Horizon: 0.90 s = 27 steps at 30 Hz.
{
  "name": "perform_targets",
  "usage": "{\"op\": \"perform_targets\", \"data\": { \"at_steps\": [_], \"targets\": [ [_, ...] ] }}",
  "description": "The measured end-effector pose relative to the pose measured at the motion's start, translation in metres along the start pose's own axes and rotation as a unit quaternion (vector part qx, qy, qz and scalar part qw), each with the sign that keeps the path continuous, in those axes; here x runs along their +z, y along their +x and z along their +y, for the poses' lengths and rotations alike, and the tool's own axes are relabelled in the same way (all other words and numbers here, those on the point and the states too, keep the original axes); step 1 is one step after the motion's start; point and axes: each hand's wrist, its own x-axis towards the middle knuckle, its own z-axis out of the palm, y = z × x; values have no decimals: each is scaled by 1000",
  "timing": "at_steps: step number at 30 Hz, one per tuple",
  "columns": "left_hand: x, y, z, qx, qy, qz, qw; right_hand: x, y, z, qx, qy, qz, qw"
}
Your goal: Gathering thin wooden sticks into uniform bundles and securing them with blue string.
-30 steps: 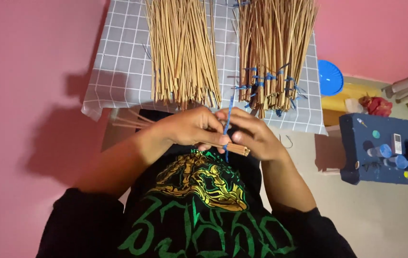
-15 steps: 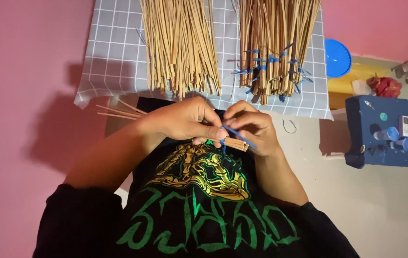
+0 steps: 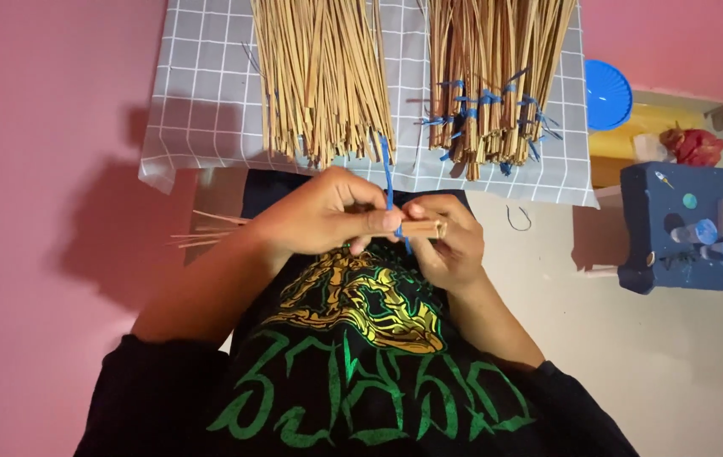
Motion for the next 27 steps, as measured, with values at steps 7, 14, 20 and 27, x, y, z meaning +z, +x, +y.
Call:
{"op": "perform_targets", "data": {
  "at_steps": [7, 14, 20, 27],
  "targets": [
    [3, -3, -11, -59, -81, -36, 994, -4, 16, -14, 5, 89, -63, 994],
    [7, -8, -38, -103, -105, -20, 989, 1, -1, -11, 47, 133, -44, 989],
    [14, -12, -45, -25, -43, 86, 995, 13, -1, -3, 81, 123, 14, 989],
    [36, -24, -26, 155, 440, 314, 827, 27, -1, -7, 135, 89, 44, 986]
  ]
}}
